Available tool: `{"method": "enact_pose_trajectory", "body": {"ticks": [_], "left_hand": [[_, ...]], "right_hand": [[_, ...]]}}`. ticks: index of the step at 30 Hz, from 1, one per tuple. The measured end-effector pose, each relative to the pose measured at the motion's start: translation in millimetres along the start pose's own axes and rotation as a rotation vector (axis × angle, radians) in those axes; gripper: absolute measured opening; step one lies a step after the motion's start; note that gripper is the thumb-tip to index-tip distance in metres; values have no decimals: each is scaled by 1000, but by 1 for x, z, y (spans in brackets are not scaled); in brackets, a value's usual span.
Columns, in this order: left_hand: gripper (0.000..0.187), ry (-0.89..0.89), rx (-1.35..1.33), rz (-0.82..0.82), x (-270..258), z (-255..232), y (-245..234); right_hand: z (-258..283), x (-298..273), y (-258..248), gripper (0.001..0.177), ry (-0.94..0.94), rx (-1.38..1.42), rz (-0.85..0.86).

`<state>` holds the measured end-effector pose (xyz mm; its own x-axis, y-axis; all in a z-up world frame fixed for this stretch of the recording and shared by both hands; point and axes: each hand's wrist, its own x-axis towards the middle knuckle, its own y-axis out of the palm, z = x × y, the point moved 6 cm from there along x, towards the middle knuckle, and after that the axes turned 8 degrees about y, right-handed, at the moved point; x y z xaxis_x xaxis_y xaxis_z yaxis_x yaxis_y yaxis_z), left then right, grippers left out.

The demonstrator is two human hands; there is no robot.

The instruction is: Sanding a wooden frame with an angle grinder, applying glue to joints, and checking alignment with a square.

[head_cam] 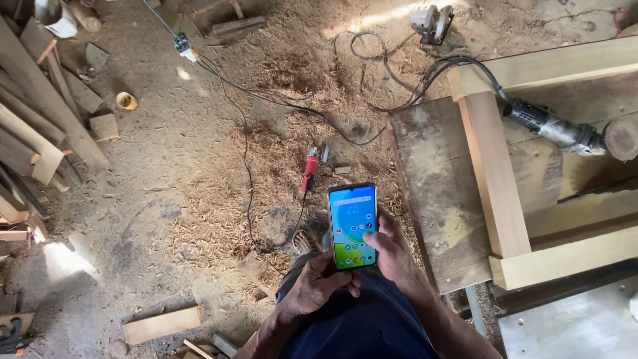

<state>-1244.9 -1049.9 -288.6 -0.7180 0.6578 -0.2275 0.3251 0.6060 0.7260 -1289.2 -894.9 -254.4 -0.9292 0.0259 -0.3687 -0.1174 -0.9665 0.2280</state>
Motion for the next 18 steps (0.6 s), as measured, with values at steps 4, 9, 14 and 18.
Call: {"method": "enact_pose_trajectory", "body": {"ticks": [4, 9, 14, 18], "left_hand": [[26, -62, 97, -55, 24, -22, 1], [31, -85, 224, -64, 62, -42, 0], [24, -100, 345, 115, 110, -44, 4], [32, -179, 471, 278, 140, -54, 18]], "right_hand": [[-1, 24, -3, 40, 19, 131, 49], [2, 57, -29, 59, -22, 320, 52], [30, 71, -52, 59, -29, 544, 168], [37, 74, -71, 69, 47, 671, 66]]}}
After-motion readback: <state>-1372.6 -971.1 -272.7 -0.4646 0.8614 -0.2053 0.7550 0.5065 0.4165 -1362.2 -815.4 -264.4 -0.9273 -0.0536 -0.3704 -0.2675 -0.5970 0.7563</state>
